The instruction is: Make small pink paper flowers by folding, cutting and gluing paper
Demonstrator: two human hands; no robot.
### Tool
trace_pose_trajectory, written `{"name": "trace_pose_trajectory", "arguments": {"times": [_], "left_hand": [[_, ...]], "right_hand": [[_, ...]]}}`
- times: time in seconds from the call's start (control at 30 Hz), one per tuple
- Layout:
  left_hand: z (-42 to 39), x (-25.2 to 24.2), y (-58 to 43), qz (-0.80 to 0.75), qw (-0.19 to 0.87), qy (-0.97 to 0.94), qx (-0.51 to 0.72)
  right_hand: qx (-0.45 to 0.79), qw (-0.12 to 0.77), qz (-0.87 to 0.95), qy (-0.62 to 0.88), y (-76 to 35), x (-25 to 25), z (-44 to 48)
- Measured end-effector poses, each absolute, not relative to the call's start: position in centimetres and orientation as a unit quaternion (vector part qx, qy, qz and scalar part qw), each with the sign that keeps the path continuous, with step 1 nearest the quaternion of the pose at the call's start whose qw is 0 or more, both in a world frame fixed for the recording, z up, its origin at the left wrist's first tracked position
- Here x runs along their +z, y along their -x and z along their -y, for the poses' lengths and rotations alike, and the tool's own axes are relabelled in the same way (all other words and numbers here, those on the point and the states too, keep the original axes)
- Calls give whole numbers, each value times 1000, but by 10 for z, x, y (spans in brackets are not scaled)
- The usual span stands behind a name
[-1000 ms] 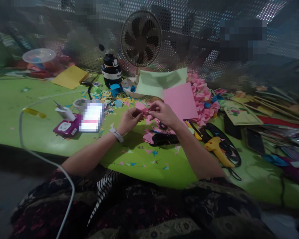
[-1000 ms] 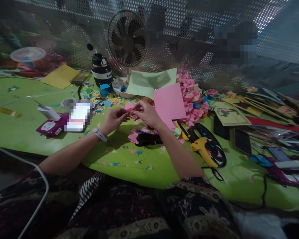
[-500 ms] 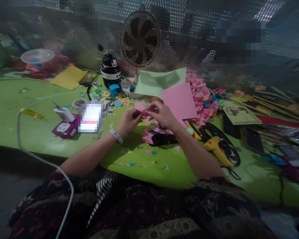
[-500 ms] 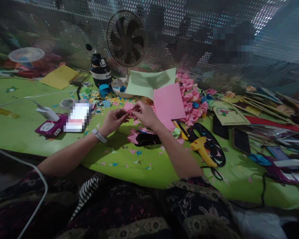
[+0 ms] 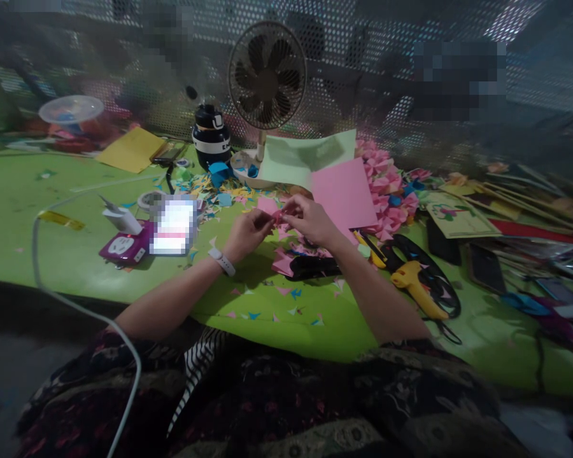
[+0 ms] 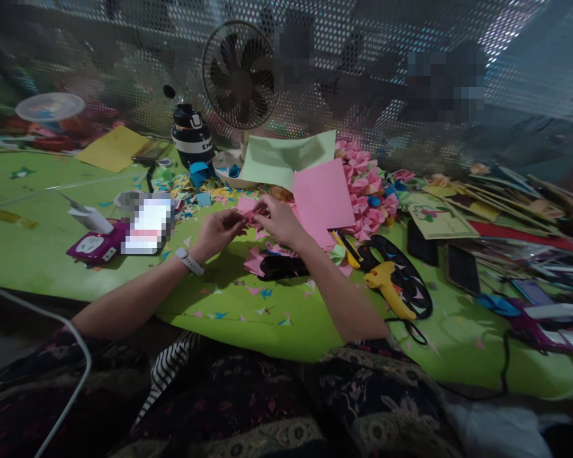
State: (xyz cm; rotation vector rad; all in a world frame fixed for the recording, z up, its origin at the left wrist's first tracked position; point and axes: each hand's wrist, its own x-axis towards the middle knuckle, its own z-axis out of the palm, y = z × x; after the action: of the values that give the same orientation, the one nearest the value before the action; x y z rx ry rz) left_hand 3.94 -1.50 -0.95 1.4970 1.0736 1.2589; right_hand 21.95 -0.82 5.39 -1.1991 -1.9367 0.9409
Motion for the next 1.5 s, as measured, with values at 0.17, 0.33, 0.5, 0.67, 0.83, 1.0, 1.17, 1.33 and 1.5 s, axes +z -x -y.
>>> {"name": "trace_pose_trajectory", "arguments": {"times": [0.17, 0.33, 0.5, 0.67, 0.83, 1.0, 1.17, 1.33, 1.5], "left_hand": [[15, -11, -40, -429, 439, -604, 509], [16, -11, -40, -430, 440, -601, 511], [17, -10, -39, -432, 419, -617, 506], [17, -11, -38, -434, 417, -621, 502], [15, -12, -39, -432, 452, -589, 512], [14, -12, -40, -428, 478, -564, 521], [14, -13, -40, -424, 473, -571, 521], [14, -15, -39, -425, 453, -590, 516], [14, -17, -39, -419, 434, -610, 514]], "right_hand": [[321, 309, 764, 467, -220, 58, 10], [308, 300, 770, 472, -220, 60, 11], [305, 312, 765, 474, -220, 57, 9], [293, 297, 773, 478, -219, 59, 11], [291, 302, 776, 472, -219, 60, 11], [257, 306, 790, 465, -220, 59, 10], [208, 303, 793, 486, -217, 57, 10], [180, 305, 798, 488, -217, 55, 10], [165, 296, 801, 493, -216, 54, 10]]}}
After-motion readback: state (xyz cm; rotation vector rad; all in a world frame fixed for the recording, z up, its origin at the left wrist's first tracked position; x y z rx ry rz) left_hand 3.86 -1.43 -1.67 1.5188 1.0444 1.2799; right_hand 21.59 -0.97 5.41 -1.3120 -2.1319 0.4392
